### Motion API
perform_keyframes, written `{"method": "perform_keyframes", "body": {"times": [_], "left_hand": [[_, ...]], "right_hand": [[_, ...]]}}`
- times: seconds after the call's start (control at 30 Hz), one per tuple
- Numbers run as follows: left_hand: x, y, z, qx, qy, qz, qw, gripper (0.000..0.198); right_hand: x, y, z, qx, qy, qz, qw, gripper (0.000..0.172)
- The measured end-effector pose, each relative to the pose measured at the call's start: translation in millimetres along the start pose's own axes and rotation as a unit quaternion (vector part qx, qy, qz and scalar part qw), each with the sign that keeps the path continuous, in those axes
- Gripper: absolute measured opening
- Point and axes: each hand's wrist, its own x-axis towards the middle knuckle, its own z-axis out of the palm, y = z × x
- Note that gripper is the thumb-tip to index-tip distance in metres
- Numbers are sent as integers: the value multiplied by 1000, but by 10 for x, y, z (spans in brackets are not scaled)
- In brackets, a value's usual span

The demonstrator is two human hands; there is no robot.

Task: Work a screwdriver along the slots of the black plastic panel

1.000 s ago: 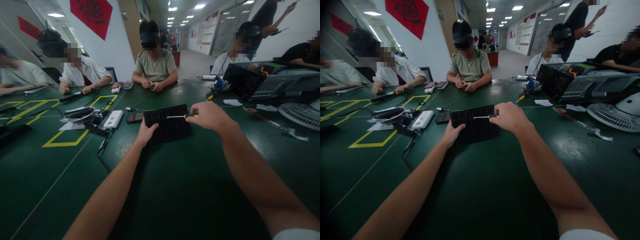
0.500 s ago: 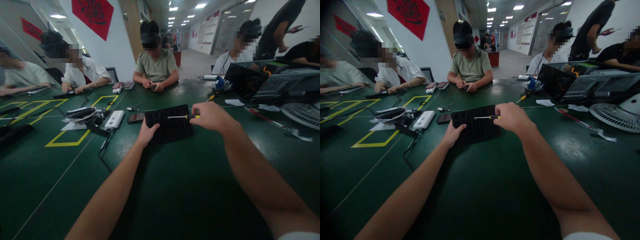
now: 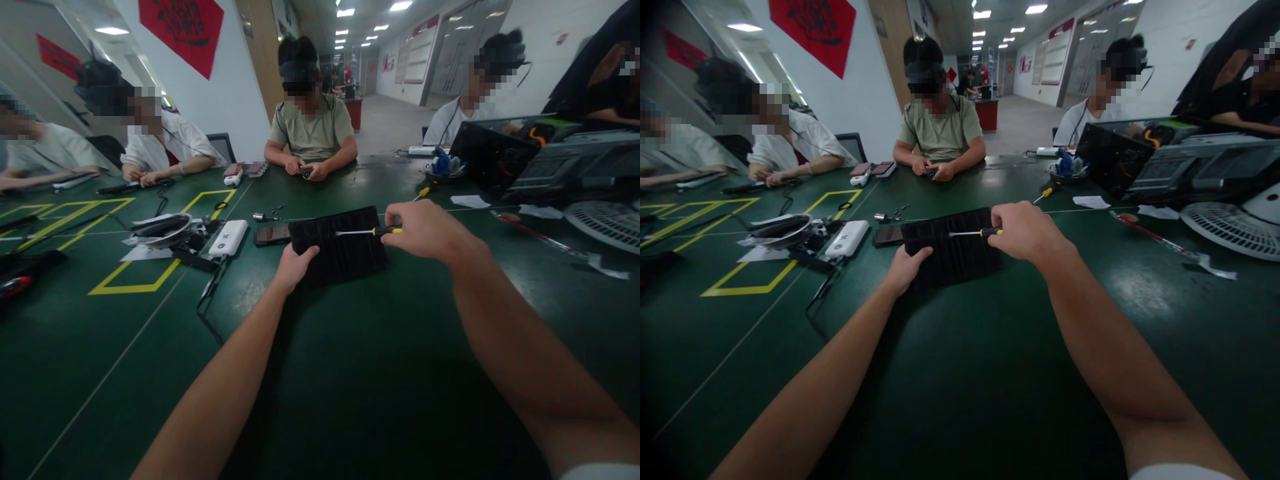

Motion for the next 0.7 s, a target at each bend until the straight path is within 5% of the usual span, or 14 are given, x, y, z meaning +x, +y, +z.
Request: {"method": "perform_keyframes", "body": {"times": [0.3, 0.7], "left_hand": [[-20, 27, 2, 5, 4, -2, 1000, 42], [-4, 24, -5, 6, -1, -7, 1000, 38]], "right_hand": [[-34, -66, -46, -9, -7, 7, 1000, 11], [-77, -144, -99, -42, -11, 33, 999, 31]]}}
